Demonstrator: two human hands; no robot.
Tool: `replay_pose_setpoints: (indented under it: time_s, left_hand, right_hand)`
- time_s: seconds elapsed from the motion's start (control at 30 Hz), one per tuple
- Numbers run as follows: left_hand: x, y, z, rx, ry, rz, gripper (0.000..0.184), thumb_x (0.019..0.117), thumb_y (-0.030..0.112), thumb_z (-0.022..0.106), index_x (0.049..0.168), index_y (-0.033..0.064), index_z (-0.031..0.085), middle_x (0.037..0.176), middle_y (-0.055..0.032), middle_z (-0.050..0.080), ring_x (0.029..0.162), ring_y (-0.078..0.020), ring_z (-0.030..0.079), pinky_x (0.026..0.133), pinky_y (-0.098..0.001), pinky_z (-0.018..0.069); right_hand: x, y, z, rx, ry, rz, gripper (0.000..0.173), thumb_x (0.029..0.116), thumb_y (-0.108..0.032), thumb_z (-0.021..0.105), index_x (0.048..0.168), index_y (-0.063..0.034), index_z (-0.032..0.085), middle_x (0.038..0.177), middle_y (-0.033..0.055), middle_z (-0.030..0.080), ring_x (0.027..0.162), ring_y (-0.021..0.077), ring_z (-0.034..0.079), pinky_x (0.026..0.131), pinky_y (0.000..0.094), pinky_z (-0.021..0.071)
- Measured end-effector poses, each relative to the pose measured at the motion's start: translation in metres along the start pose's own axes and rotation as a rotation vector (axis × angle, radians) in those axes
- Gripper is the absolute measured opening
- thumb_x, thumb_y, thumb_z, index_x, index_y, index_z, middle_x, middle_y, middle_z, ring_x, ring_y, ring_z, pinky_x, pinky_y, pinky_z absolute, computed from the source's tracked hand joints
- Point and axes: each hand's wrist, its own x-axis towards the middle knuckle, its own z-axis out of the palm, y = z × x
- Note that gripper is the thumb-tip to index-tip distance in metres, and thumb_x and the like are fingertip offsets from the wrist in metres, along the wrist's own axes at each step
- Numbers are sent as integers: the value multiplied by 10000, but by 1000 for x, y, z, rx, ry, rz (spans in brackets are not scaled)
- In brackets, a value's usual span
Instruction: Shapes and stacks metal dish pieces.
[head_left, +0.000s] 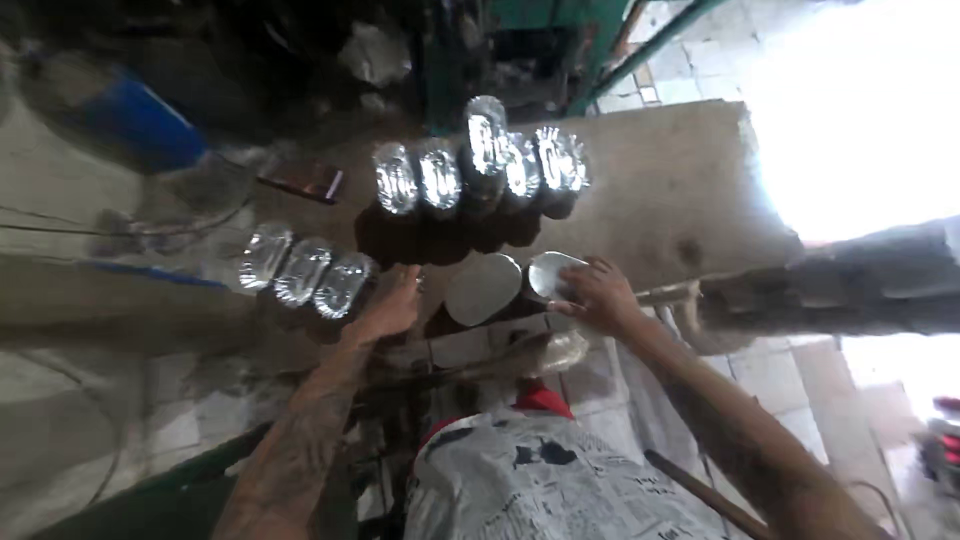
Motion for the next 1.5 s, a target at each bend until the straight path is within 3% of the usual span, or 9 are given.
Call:
replay_pose_setpoints:
  time_s: [0.17, 0.3, 0.4, 0.8, 0.93, 1.07, 1.17, 1.3, 1.5]
  left_hand:
    - [3, 25, -14, -33, -4, -181, 815, 941, 313, 741, 1566, 17, 309, 1528, -321, 384, 1406, -496, 407, 1116, -668, 383]
    - [-23, 112, -25, -204, 236, -198, 541, 1018, 351, 621, 1420, -1, 534, 1353, -293, 564, 1254, -440, 562, 1046, -625, 453]
    - [-13, 184, -5, -112, 15, -196, 543, 974, 440, 673, 1346, 53, 596, 1238, -224, 639, 1096, -397, 652, 928, -623, 531]
    - [49, 137, -22, -437, -573, 71, 247, 987, 152, 679, 1202, 31, 667, 954, -72, 706, 810, -113, 658, 785, -312, 561]
    - [45, 137, -19, -375, -508, 99, 297, 966, 159, 708, 1233, 40, 655, 997, -100, 703, 850, -162, 666, 811, -373, 563]
    - [33, 154, -13, -184, -292, 39, 701, 929, 174, 700, 1551, 129, 381, 1170, -206, 672, 1012, -335, 678, 888, -562, 545]
    - [-17, 163, -15, -83, -13, 146, 471, 1020, 162, 496, 1487, 108, 464, 1100, -202, 690, 985, -351, 692, 847, -586, 552]
    - [-106, 156, 3, -951, 391, 107, 395, 890, 42, 427, 1221, 88, 636, 1068, -9, 693, 924, -52, 666, 796, -280, 581]
    - [-136, 151, 52, -1699, 335, -323, 327, 915, 64, 344, 1130, 125, 584, 942, -43, 701, 832, -152, 698, 713, -368, 599]
  right_hand:
    - [19, 43, 28, 7, -68, -220, 434, 993, -471, 610, 1173, -90, 713, 1131, 79, 726, 1161, 245, 659, 1246, 512, 279]
    - [22, 58, 15, 324, -143, -218, 466, 1077, -412, 449, 1239, -44, 685, 1200, 102, 710, 1247, 218, 616, 1275, 520, 198]
    - [23, 60, 11, 411, -153, -259, 462, 1086, -367, 428, 1272, -17, 665, 1223, 116, 702, 1258, 220, 608, 1277, 529, 163]
    - [21, 63, 18, 428, -65, -283, 331, 1029, -321, 596, 1136, -35, 725, 1071, 78, 737, 1138, 196, 663, 1263, 526, 223]
    - [18, 53, 25, 358, 19, -273, 269, 874, -188, 668, 1076, -24, 737, 1020, 94, 744, 1058, 242, 684, 1237, 528, 268]
    - [16, 43, 25, 181, 14, -241, 286, 888, -212, 649, 1083, -21, 731, 1030, 118, 737, 1079, 292, 679, 1231, 561, 262]
    - [-3, 4, 13, 56, 122, -156, 287, 898, -142, 663, 1146, -7, 712, 1149, 176, 716, 1162, 371, 652, 1135, 568, 414]
    - [-27, -83, 9, 1032, 301, 147, 321, 1056, -110, 436, 1330, -26, 580, 1179, 45, 683, 1042, 115, 668, 908, 324, 582]
    - [-29, -153, 46, 1565, -28, 538, 312, 1027, -105, 421, 1285, -60, 591, 944, 45, 705, 803, 125, 691, 734, 333, 605]
